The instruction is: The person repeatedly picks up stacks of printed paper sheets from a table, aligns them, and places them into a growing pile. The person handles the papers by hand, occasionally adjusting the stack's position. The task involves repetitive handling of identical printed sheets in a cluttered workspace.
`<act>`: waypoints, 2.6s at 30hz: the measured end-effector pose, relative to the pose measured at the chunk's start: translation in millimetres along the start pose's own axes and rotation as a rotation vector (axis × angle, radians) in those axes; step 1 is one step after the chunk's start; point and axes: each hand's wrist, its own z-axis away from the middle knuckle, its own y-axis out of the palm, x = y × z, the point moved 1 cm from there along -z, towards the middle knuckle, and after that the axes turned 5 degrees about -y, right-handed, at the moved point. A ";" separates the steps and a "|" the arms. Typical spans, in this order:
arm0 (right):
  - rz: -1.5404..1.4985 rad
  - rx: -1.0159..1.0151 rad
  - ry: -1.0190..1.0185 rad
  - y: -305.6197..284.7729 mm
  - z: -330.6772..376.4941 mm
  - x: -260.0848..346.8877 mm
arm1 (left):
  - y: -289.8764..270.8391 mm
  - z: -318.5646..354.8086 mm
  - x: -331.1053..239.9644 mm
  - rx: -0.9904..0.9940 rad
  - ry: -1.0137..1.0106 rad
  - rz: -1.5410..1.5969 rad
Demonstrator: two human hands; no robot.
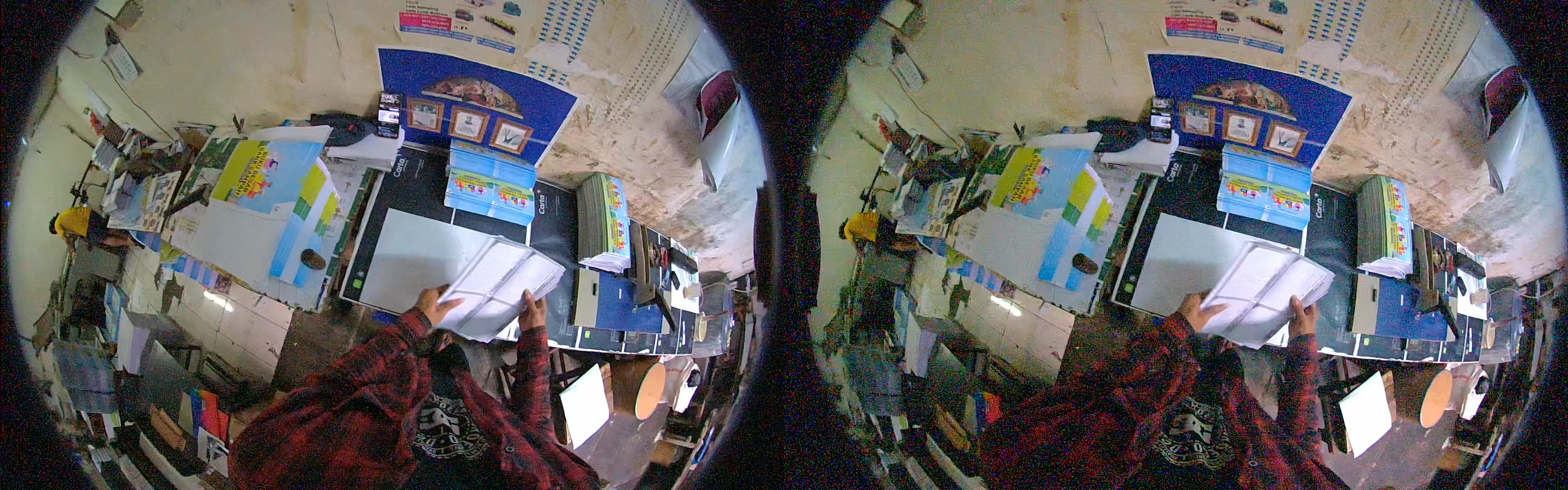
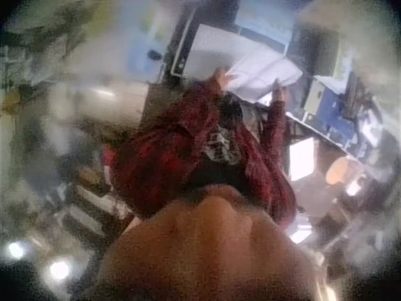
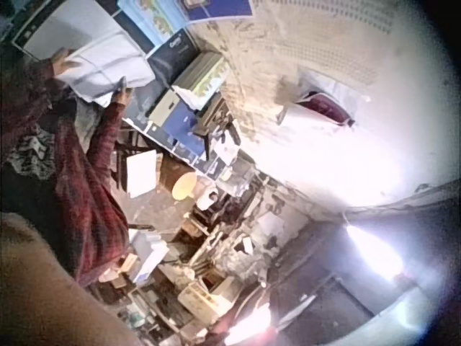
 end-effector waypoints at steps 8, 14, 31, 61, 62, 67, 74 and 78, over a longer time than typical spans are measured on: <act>0.233 0.196 -0.397 77.4 -23.8 21.3 | -36.3 -36.4 42.5 -0.193 0.265 0.055; 0.437 0.301 -0.056 27.8 -2.5 -27.3 | -17.1 -7.7 56.2 -0.316 0.199 0.507; 0.320 0.349 -0.190 62.0 -1.5 -41.7 | -43.1 20.5 92.5 -0.138 0.313 0.381; 0.150 0.748 -0.429 28.2 -20.0 -97.5 | -13.4 -10.4 149.3 0.093 0.480 0.435; 0.156 0.648 -0.409 28.9 -10.7 -95.5 | -11.8 -13.6 145.7 0.043 0.444 0.419; 0.347 0.543 -0.020 10.0 -6.2 -121.5 | -6.2 -2.2 107.3 -0.208 0.260 0.318; 0.624 0.151 -0.021 28.9 14.2 -106.9 | 6.2 -3.4 33.2 -0.483 -0.068 0.151; 0.887 0.193 -0.213 86.5 7.3 -6.1 | 8.8 -23.8 6.3 -0.446 -0.420 0.068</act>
